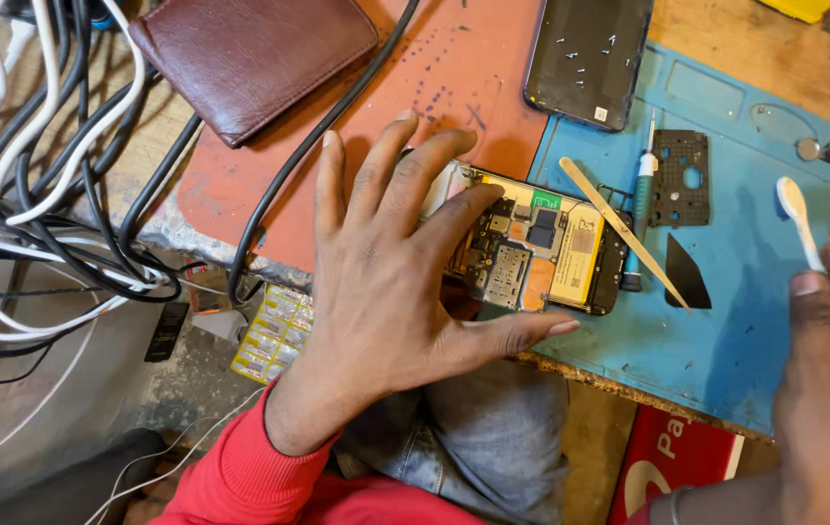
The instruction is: The person works on a disassembled smartphone at a repair bench, holding the exposed motherboard and battery assembly in one hand while cleaning the board with a cotton swab. They use a black pry tool to lift and reposition components on the board, then continue swabbing the board and battery area before lifting the board again.
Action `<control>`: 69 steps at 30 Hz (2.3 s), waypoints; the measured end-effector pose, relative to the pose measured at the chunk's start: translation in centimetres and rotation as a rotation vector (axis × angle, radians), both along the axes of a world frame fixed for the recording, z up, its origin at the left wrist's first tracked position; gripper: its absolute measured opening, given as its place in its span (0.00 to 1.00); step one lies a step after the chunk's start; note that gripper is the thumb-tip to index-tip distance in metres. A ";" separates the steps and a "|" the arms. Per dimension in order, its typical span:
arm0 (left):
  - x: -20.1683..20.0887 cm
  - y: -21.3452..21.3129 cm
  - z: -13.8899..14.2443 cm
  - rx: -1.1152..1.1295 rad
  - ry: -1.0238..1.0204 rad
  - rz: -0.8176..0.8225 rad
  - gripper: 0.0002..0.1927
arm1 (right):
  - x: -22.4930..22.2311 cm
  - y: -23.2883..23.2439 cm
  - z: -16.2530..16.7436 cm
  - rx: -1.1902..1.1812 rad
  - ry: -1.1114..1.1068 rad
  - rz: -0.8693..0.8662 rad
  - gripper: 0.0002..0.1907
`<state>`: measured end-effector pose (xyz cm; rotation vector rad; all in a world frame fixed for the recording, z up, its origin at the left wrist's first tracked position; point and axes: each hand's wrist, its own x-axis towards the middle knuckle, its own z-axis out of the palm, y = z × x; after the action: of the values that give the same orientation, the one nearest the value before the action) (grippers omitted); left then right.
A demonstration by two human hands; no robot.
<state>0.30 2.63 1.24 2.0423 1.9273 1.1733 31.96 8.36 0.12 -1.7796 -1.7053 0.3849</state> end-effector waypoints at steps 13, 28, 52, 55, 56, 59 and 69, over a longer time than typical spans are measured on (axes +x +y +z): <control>0.0 0.4 0.4 0.005 -0.033 0.033 0.39 | -3.2 -1.1 1.1 0.087 0.129 0.013 0.14; -0.1 0.2 -0.1 -0.029 0.045 0.019 0.41 | -11.6 -2.5 5.3 0.086 -0.003 0.394 0.10; 1.4 -0.1 -1.4 0.041 0.060 0.080 0.37 | -12.9 -7.1 4.7 -0.186 0.008 0.302 0.19; 1.3 -0.1 -1.5 0.044 0.052 0.072 0.36 | -12.1 -7.5 4.7 -0.410 0.075 0.239 0.23; 1.3 -0.1 -1.5 0.036 0.049 0.072 0.37 | -11.9 -7.4 4.6 -0.414 0.088 0.252 0.23; 1.3 0.0 -1.5 0.040 0.051 0.071 0.37 | -11.7 -6.8 4.5 -0.363 0.106 0.298 0.21; 1.3 0.0 -1.5 0.028 0.039 0.073 0.38 | -13.8 -6.1 6.1 -0.323 0.079 0.351 0.19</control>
<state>1.60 2.61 -0.22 2.0401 2.0310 1.1909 18.20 2.25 6.20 -1.6467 -1.9871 0.9154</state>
